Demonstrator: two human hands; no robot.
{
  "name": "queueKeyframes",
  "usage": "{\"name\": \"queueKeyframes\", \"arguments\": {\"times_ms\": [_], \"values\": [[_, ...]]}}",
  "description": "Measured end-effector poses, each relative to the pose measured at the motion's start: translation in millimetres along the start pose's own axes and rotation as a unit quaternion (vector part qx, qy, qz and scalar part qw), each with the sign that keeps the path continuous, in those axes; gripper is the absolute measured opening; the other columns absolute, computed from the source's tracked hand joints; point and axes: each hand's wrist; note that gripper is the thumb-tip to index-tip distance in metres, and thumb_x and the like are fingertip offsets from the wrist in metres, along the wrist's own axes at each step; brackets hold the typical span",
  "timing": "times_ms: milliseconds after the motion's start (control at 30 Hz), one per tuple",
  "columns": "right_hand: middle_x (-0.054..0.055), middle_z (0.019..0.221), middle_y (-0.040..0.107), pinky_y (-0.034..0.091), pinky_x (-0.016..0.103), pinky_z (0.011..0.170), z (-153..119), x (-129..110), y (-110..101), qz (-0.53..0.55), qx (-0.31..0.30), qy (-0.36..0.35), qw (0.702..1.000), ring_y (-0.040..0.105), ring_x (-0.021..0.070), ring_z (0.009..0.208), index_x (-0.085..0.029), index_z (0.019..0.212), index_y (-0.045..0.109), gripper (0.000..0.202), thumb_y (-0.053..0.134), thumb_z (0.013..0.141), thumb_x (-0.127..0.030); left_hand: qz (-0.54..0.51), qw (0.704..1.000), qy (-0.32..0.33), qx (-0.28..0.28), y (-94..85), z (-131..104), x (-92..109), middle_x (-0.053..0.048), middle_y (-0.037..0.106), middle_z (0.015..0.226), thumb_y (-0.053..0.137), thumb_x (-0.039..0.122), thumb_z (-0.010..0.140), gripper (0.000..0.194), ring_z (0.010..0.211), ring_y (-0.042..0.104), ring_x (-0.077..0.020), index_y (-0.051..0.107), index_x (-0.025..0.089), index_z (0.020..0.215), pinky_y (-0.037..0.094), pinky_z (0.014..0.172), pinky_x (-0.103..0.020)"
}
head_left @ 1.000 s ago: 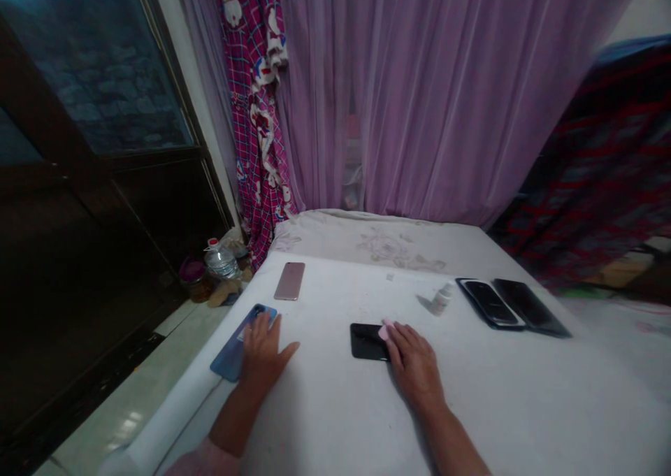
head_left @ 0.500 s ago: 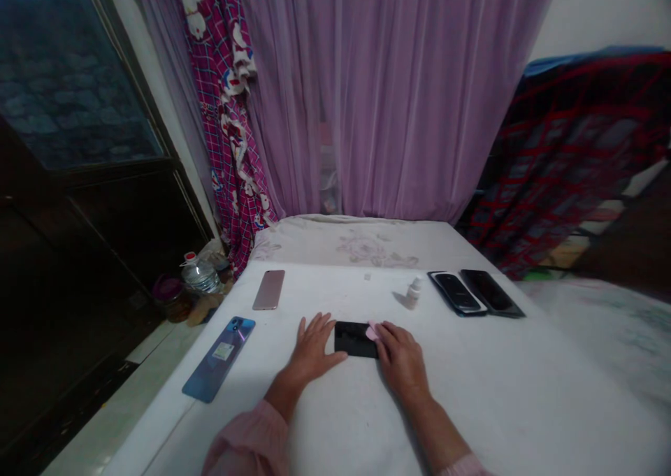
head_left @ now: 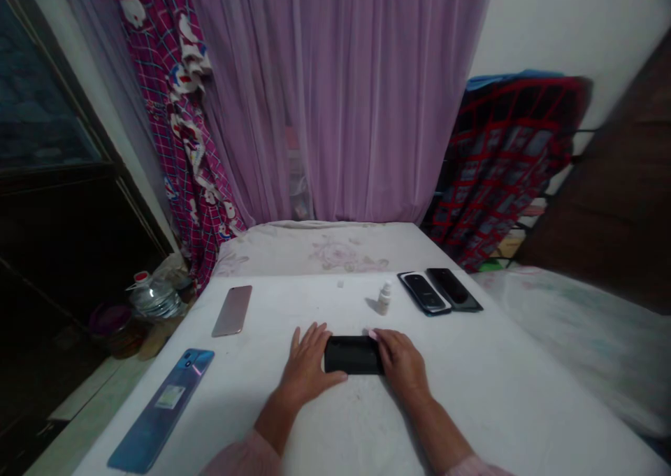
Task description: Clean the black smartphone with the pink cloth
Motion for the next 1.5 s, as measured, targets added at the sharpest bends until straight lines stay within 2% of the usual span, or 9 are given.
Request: {"name": "queueKeyframes", "arguments": {"times_ms": [233,400,567,900,1100,1200,1300,1433,1500], "values": [[0.006,0.096,0.069,0.053,0.029,0.071,1.2,-9.4,-9.9,-0.01,-0.025,0.052,0.998,0.065,0.0199,0.086,-0.025,0.107,0.071,0.028,0.049,0.09,-0.023,0.062,0.984,0.097,0.133,23.7,-12.4,-25.1,-0.016,0.047,0.146,0.066,0.05,0.079,0.076,0.135,0.043,-0.0349,0.042,0.016,0.142,0.022,0.114,-0.061],[0.006,0.112,0.07,0.05,0.041,0.088,-3.1,-1.8,-4.6,-0.005,-0.03,0.023,0.999,0.061,0.0258,0.106,-0.024,0.115,0.068,0.032,0.045,0.093,-0.021,0.058,0.981,0.111,0.147,20.4,-12.1,-22.4,-0.016,0.053,0.141,0.07,0.042,0.075,0.07,0.132,0.047,-0.0351,0.047,0.018,0.137,0.026,0.113,-0.059],[0.005,0.115,0.071,0.046,0.045,0.093,-6.1,0.3,3.0,-0.028,-0.014,0.039,0.999,0.059,0.0277,0.112,-0.023,0.116,0.065,0.032,0.044,0.093,-0.019,0.025,0.98,0.113,0.164,18.9,-13.3,-19.4,-0.013,0.055,0.139,0.07,0.029,0.072,0.078,0.131,0.049,-0.0325,0.036,0.019,0.142,0.028,0.113,-0.057],[0.003,0.109,0.072,0.034,0.047,0.099,9.1,-31.9,-3.6,-0.053,0.003,0.021,0.998,0.056,0.0274,0.116,-0.026,0.107,0.063,0.029,0.043,0.091,-0.012,-0.061,0.986,0.013,0.153,48.3,-15.2,-21.1,-0.009,0.061,0.132,0.062,0.017,0.066,0.082,0.134,0.044,-0.035,0.036,0.024,0.143,0.041,0.105,-0.056],[0.0,0.093,0.071,0.027,0.044,0.101,17.5,-70.0,6.8,-0.012,0.001,0.018,1.0,0.061,0.0214,0.095,-0.029,0.102,0.063,0.025,0.05,0.089,-0.012,-0.096,0.987,0.038,0.126,32.3,-9.7,-15.3,-0.008,0.06,0.133,0.055,0.015,0.076,0.074,0.127,0.052,-0.0284,0.031,0.024,0.145,0.041,0.107,-0.053],[-0.002,0.085,0.068,0.025,0.042,0.101,21.2,-82.5,7.0,-0.008,0.007,0.003,1.0,0.059,0.0172,0.081,-0.03,0.103,0.063,0.022,0.055,0.088,-0.016,-0.112,0.98,0.047,0.16,23.6,-7.8,-10.0,-0.008,0.062,0.13,0.052,0.013,0.078,0.067,0.12,0.058,-0.0257,0.034,0.024,0.141,0.04,0.108,-0.053],[-0.002,0.084,0.066,0.023,0.041,0.103,21.2,-85.8,2.3,-0.004,0.005,-0.018,1.0,0.058,0.016,0.081,-0.029,0.102,0.063,0.022,0.056,0.087,-0.014,-0.129,0.97,0.044,0.199,16.4,-6.4,-4.2,-0.008,0.066,0.12,0.049,0.016,0.084,0.048,0.111,0.063,-0.0246,0.044,0.023,0.131,0.041,0.107,-0.055],[0.0,0.085,0.065,0.022,0.042,0.103,14.4,-84.0,-2.5,0.008,0.003,-0.027,1.0,0.056,0.0171,0.082,-0.027,0.101,0.063,0.023,0.052,0.087,-0.012,-0.166,0.963,0.042,0.208,7.7,-4.5,-0.5,-0.007,0.07,0.104,0.049,0.024,0.089,0.027,0.094,0.068,-0.0218,0.056,0.022,0.116,0.057,0.086,-0.041],[0.001,0.086,0.065,0.022,0.043,0.103,10.7,-84.1,-4.0,0.001,-0.003,-0.026,1.0,0.056,0.0177,0.083,-0.026,0.102,0.063,0.024,0.05,0.087,-0.012,-0.167,0.962,0.048,0.212,5.1,-3.8,-0.7,-0.006,0.071,0.101,0.049,0.028,0.092,0.026,0.087,0.069,-0.0201,0.059,0.023,0.115,0.058,0.081,-0.036]]}}
Point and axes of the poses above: each hand's wrist, its own z-axis towards the middle knuckle, its own y-axis out of the palm, x = y × z
